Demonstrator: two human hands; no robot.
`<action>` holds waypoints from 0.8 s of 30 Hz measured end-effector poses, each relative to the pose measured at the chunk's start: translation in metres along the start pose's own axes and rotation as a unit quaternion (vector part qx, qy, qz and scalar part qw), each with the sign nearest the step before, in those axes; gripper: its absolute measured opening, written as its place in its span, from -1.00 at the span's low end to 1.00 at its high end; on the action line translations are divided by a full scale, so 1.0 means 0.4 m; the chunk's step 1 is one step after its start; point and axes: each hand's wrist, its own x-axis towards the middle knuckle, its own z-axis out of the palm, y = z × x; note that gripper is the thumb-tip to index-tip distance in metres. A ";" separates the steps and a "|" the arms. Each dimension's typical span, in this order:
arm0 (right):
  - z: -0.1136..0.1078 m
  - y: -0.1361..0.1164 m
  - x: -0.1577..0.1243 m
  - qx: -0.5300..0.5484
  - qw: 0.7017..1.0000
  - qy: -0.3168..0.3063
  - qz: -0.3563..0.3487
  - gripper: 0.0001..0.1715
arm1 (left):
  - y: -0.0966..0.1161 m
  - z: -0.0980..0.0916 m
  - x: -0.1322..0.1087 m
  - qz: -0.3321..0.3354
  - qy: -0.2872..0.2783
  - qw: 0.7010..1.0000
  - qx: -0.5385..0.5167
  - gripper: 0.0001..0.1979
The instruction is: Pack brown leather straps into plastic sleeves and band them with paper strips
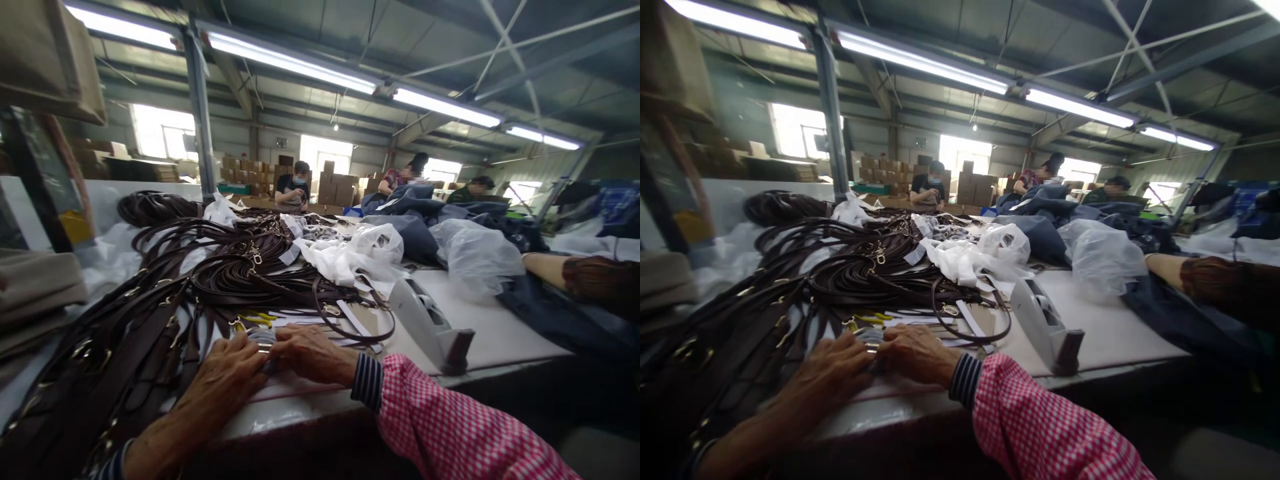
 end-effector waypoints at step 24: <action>-0.125 0.203 -0.213 -0.170 0.900 -0.046 0.398 -0.83 | 0.005 -0.091 0.045 -0.248 0.106 0.700 -0.661 -0.45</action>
